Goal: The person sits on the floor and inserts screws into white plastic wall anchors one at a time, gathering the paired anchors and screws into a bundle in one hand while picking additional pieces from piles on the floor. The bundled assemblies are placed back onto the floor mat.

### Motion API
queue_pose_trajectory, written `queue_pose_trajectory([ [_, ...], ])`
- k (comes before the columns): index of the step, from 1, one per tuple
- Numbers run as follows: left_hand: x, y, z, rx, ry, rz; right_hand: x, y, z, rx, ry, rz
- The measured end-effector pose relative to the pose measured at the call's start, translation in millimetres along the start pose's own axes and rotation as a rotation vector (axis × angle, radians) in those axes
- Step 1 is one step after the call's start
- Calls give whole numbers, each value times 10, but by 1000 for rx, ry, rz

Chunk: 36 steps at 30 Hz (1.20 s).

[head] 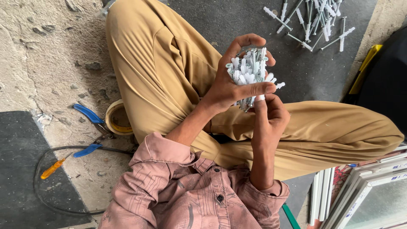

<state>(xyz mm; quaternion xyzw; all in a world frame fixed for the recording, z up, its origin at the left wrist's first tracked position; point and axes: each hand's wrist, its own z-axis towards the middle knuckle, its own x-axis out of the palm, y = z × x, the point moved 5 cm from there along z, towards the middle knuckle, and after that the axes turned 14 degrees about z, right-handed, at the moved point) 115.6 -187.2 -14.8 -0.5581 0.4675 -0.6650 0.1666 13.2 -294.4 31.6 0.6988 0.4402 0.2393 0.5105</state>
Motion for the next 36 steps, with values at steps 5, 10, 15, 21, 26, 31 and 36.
queue_pose_trajectory([
  [5, -14, 13, -4, -16, -8, -2, -88, 55, -62, -171, 5, -185],
  [10, -24, 62, 7, -102, 2, -219, -220, 271, -99, -303, 21, -191],
  [15, 15, 49, -12, -86, 102, -190, -106, 738, -123, -488, 138, -579],
  [21, 67, 99, -7, -184, 96, -326, 236, 954, -9, -559, 284, -865],
  [26, 52, 82, -18, -178, 84, -267, 68, 841, -107, -541, 128, -609],
  [31, 69, 61, -47, -115, 98, -118, -89, 412, -53, -446, -122, -13],
  [36, 191, -106, -72, 383, 63, 417, 164, 18, 278, -164, -16, 557],
])
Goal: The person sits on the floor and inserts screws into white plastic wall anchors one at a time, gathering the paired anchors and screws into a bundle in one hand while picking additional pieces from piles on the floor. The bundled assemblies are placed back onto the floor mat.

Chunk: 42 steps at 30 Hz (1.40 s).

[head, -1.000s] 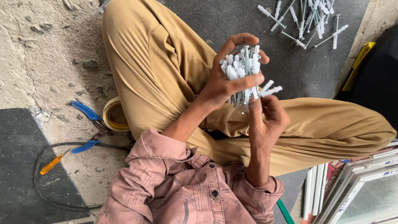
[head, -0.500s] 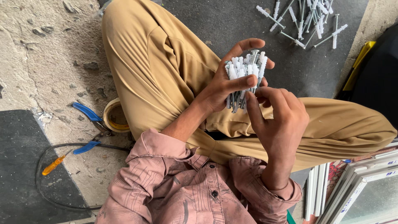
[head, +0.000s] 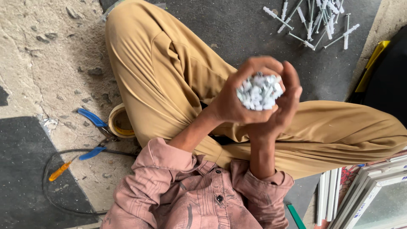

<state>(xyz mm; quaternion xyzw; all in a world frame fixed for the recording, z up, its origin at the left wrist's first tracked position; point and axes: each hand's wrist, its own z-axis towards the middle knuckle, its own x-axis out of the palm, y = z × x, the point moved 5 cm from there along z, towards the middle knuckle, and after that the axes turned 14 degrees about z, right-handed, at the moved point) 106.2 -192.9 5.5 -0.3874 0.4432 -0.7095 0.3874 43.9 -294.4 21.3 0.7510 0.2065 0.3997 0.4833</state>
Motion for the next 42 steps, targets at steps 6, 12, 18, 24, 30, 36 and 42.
queue_pose_trajectory([
  [6, -40, -25, -63, -77, -13, 41, 100, -92, -6, 243, 37, 187],
  [12, -61, 29, -63, -259, -13, -214, 246, 20, -32, 172, 178, -67],
  [18, -40, 53, -122, -370, 64, -301, 170, 169, -21, 113, 252, 5],
  [24, 15, -71, -94, -176, 106, -197, 100, 302, 39, 251, 345, 57],
  [30, 180, -478, -842, -673, 253, -529, 34, 825, -608, 315, 315, -254],
  [36, 83, -769, -1426, -757, 227, -328, -56, 903, -1064, 241, 814, -836],
  [42, 68, -806, -1546, -689, 315, 14, -118, 893, -1288, 109, 885, -1020],
])
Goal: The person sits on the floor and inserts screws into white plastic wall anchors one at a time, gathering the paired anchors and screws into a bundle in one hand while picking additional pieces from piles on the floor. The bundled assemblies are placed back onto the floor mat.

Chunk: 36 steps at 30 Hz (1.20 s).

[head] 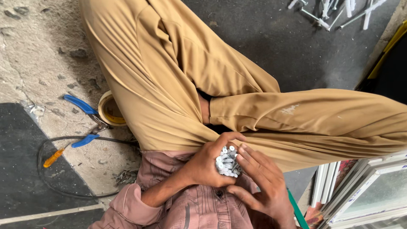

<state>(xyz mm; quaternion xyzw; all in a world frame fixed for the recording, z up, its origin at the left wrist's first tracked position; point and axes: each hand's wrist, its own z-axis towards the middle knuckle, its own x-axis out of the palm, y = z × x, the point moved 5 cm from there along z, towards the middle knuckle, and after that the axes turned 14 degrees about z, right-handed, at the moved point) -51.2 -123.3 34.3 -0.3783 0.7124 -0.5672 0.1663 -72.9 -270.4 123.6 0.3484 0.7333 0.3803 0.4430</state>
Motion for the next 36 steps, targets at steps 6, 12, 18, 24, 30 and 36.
queue_pose_trajectory([
  [6, 11, -31, 49, 16, 81, 44, -94, -46, -126, -126, -158, -31],
  [12, 20, -7, 25, -38, 139, 64, 280, -89, -264, -101, 2, -226],
  [18, 59, -28, 75, 137, 79, 158, 369, -324, -485, -107, -9, -99],
  [24, 93, 11, 115, 95, 70, 219, 729, -607, -573, -101, -319, 653],
  [30, 50, 81, 76, 59, 10, 149, 875, -722, -596, 8, -364, 781],
  [36, 99, 193, 8, 69, -27, 36, 824, -659, -522, -46, -729, 804],
])
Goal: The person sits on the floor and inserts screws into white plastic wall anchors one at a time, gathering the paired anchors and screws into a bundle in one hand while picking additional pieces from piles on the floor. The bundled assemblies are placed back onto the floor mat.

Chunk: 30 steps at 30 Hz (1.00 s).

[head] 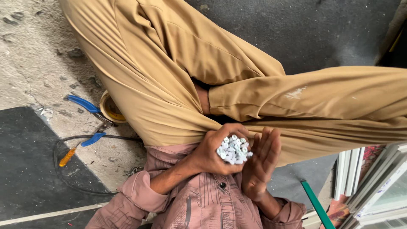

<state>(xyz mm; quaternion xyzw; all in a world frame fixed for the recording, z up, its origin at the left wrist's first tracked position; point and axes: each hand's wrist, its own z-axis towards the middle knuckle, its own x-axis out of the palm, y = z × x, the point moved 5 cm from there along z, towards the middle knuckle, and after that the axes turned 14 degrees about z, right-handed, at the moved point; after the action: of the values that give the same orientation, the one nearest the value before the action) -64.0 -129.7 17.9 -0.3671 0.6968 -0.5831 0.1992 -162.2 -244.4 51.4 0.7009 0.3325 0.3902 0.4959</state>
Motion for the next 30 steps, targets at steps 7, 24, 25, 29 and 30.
queue_pose_trajectory([
  [7, -35, -21, 7, -20, 4, -94, 230, 65, 162, 187, 199, 10],
  [24, -144, 17, -17, -209, 111, -677, 254, 555, 533, 270, 209, -96],
  [25, -161, 21, -14, -224, 114, -696, 233, 608, 593, 187, 317, -204],
  [29, -222, 19, -28, -292, 152, -784, 280, 687, 816, -67, 658, -532],
  [30, -233, 11, -21, -283, 170, -788, 324, 700, 860, -113, 720, -597],
])
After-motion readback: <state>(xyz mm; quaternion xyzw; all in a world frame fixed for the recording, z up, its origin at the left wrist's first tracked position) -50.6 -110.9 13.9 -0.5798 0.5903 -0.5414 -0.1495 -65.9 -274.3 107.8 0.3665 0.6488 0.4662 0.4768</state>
